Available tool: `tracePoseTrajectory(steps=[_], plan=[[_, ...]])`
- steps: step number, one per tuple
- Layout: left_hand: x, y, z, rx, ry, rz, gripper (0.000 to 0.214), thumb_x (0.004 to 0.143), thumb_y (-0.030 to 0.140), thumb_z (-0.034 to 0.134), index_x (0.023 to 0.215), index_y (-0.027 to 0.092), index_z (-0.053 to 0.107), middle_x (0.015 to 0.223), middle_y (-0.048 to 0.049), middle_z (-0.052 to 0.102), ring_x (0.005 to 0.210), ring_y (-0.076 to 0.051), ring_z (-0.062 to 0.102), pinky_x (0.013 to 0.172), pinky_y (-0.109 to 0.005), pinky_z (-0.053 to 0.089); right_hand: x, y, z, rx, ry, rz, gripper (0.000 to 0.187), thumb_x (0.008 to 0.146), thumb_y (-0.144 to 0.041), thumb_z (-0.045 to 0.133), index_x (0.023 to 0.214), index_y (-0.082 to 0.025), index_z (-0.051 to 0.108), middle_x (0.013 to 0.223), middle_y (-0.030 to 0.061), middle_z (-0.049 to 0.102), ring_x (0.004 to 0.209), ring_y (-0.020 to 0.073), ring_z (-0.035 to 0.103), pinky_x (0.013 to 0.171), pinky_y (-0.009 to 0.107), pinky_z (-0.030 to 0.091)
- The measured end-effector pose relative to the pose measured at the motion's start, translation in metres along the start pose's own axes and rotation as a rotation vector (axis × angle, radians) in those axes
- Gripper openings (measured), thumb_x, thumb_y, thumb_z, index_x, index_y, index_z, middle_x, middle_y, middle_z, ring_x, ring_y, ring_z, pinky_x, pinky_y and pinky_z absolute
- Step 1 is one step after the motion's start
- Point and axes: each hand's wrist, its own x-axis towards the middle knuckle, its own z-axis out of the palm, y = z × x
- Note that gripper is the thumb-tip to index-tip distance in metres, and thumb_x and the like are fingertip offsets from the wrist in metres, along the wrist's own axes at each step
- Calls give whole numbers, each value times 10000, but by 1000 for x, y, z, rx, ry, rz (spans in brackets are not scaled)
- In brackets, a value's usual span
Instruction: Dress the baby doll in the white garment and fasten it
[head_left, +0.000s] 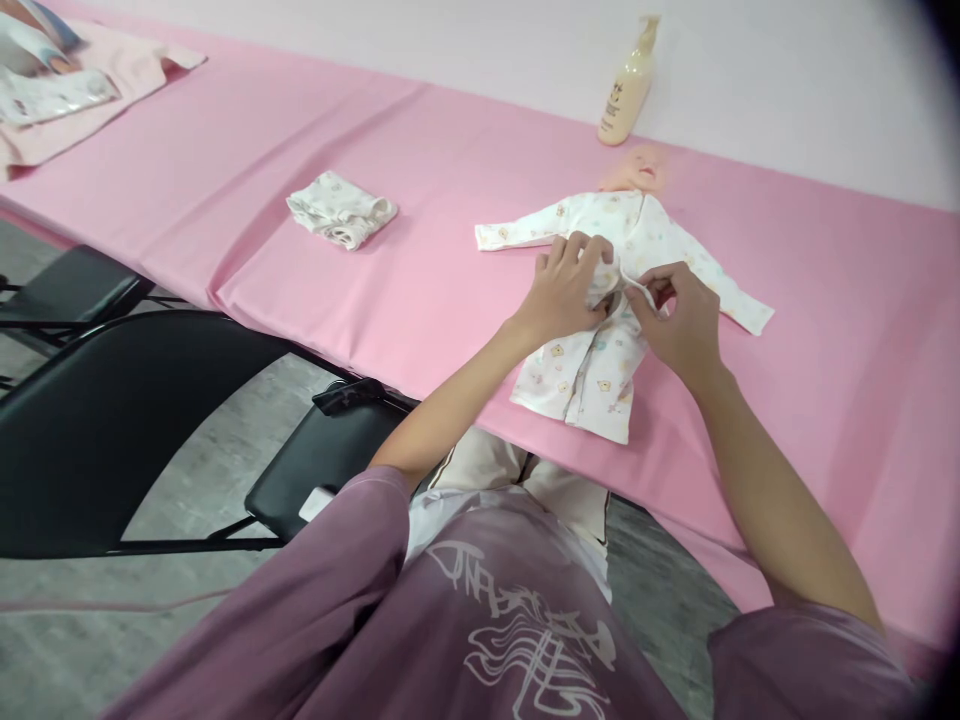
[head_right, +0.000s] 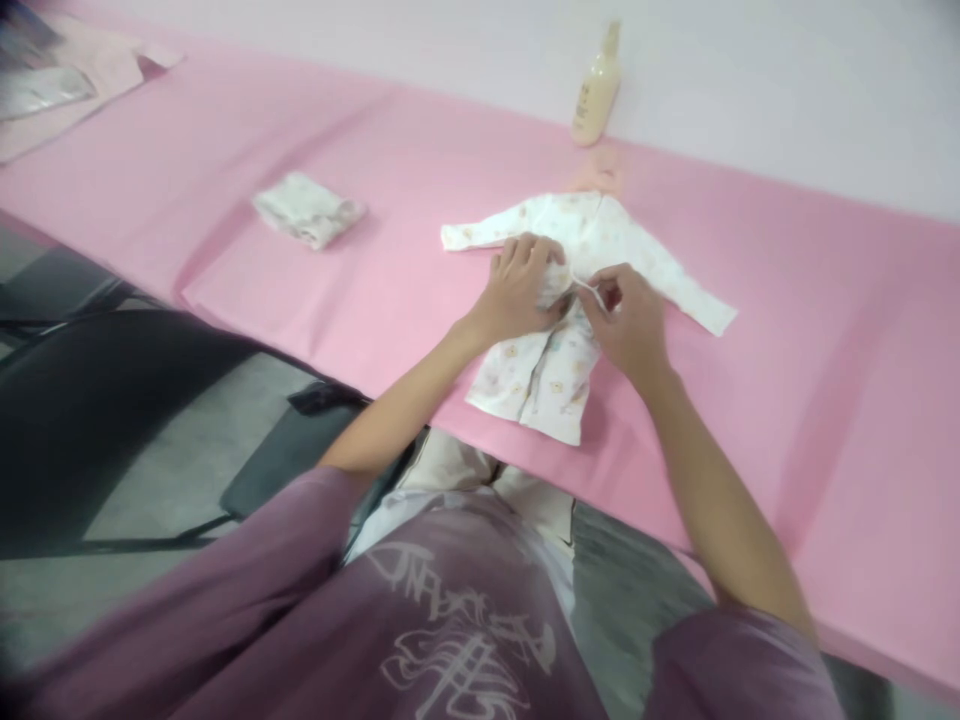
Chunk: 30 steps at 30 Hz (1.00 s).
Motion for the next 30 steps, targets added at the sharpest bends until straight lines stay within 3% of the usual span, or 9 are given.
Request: tracePoseTrajectory(steps=[4, 9, 16, 22, 30], plan=[[-3, 3, -4, 39, -21, 18, 286, 1034, 248, 760, 1314, 256, 702, 1408, -185, 676, 1428, -463, 562, 1147, -586, 456, 1, -3, 0, -40, -3, -17, 314, 1092, -617, 692, 1119, -304, 707, 895, 55, 694, 827, 272, 667, 863, 486, 625], [-3, 6, -8, 1, -37, 63, 233, 1021, 132, 652, 1217, 245, 707, 1155, -128, 757, 1168, -381, 679, 1083, -529, 487, 1, -3, 2, -56, 18, -25, 321, 1099, -617, 671, 1092, -298, 707, 881, 54, 709, 792, 264, 667, 812, 473, 618], [3, 8, -2, 39, 32, -9, 280, 1029, 157, 700, 1296, 231, 663, 1410, -175, 689, 1370, -415, 612, 1123, -536, 505, 3, -3, 3, 11, 63, 6, 383, 1081, -671, 686, 1088, -289, 713, 886, 54, 716, 772, 264, 673, 803, 481, 601], [23, 8, 6, -69, 76, -85, 190, 1076, 159, 666, 1256, 218, 654, 1343, -191, 692, 1413, -450, 575, 1212, -605, 454, 7, -5, 5, 41, 83, 15, 422, 1067, -720, 695, 1077, -299, 712, 898, 64, 715, 788, 282, 682, 797, 495, 594], [32, 15, 10, -105, 51, -114, 238, 1060, 49, 631, 1233, 208, 676, 1265, -169, 709, 1378, -441, 614, 1232, -590, 398, 6, -8, 3, 37, 92, 32, 459, 1072, -758, 666, 1074, -301, 707, 882, 68, 710, 797, 289, 690, 799, 506, 607]])
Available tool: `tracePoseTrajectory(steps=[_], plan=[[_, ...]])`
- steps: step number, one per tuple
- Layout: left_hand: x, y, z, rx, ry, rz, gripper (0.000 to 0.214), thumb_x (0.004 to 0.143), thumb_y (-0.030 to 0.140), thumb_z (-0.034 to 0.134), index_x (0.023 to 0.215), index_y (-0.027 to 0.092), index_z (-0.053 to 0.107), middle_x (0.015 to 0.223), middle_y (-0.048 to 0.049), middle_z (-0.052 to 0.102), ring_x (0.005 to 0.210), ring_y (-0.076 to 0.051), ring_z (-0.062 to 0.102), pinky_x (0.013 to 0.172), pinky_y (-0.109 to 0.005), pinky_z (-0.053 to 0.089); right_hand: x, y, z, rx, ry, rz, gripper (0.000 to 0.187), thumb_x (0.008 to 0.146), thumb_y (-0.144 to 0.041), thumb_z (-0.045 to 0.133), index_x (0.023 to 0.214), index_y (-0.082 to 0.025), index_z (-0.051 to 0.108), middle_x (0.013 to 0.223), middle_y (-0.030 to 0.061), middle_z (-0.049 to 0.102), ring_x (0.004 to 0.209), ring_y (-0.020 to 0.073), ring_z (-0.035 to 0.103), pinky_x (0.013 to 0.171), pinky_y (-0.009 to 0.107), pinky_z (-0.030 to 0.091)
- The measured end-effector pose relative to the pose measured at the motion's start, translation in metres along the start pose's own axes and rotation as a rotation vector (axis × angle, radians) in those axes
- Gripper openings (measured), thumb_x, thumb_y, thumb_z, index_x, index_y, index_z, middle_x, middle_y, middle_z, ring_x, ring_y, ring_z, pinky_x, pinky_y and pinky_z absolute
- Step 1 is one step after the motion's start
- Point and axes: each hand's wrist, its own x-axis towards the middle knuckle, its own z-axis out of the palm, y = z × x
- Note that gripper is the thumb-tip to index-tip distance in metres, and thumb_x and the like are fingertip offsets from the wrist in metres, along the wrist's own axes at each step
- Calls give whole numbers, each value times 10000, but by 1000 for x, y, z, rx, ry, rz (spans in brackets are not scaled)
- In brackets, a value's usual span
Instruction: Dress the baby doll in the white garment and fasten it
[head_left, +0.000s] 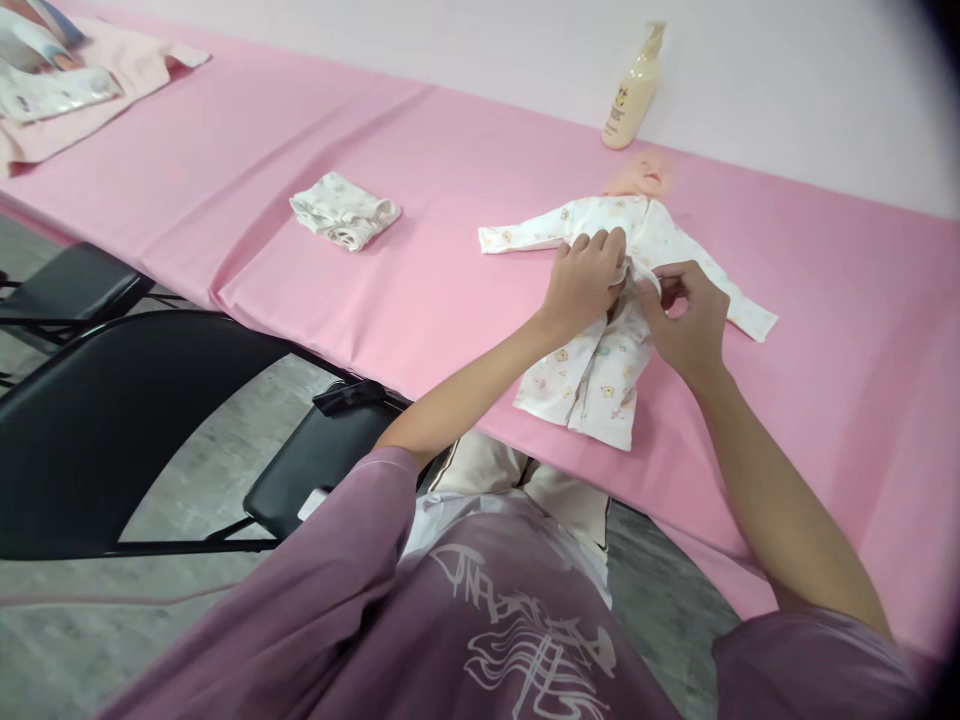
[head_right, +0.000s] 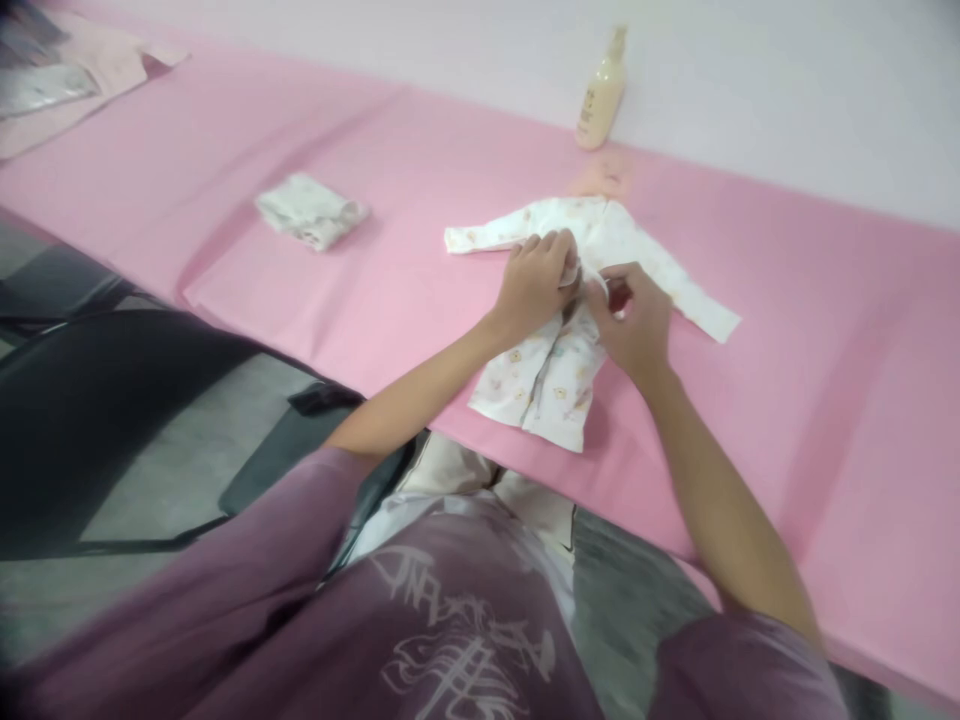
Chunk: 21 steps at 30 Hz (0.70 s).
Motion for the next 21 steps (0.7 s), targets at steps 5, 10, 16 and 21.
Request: tracePoseTrajectory(steps=[5, 10, 16, 21], plan=[[-8, -1, -1, -70, -25, 31, 191, 1142, 177, 609, 1298, 253, 686, 1220, -137, 728, 1374, -428, 635, 1225, -578, 412, -1, 4, 2, -7, 17, 14, 456, 1077, -758, 659, 1094, -305, 708, 895, 66, 726, 809, 292, 711, 803, 516, 636], [-9, -16, -14, -52, -132, 230, 192, 1048, 114, 639, 1169, 248, 702, 1194, -126, 753, 1243, -385, 680, 1131, -546, 506, -4, 8, 2, -30, -5, -17, 410, 1093, -699, 674, 1124, -293, 723, 916, 70, 753, 817, 292, 732, 833, 508, 642], [29, -46, -25, -243, -230, 237, 204, 1115, 130, 530, 1111, 252, 693, 1146, -93, 786, 1083, -287, 705, 1027, -459, 543, 16, 5, -19, -50, -241, -39, 368, 1158, -590, 595, 1070, -282, 776, 866, 56, 799, 792, 269, 753, 811, 439, 598], [86, -60, -1, -281, -92, 192, 144, 1054, 105, 667, 1088, 243, 683, 1182, -104, 786, 1096, -241, 662, 1103, -400, 506, 71, 5, -15, -52, -188, 210, 291, 1163, -521, 652, 1011, -275, 688, 1053, 94, 812, 934, 269, 739, 911, 412, 590]])
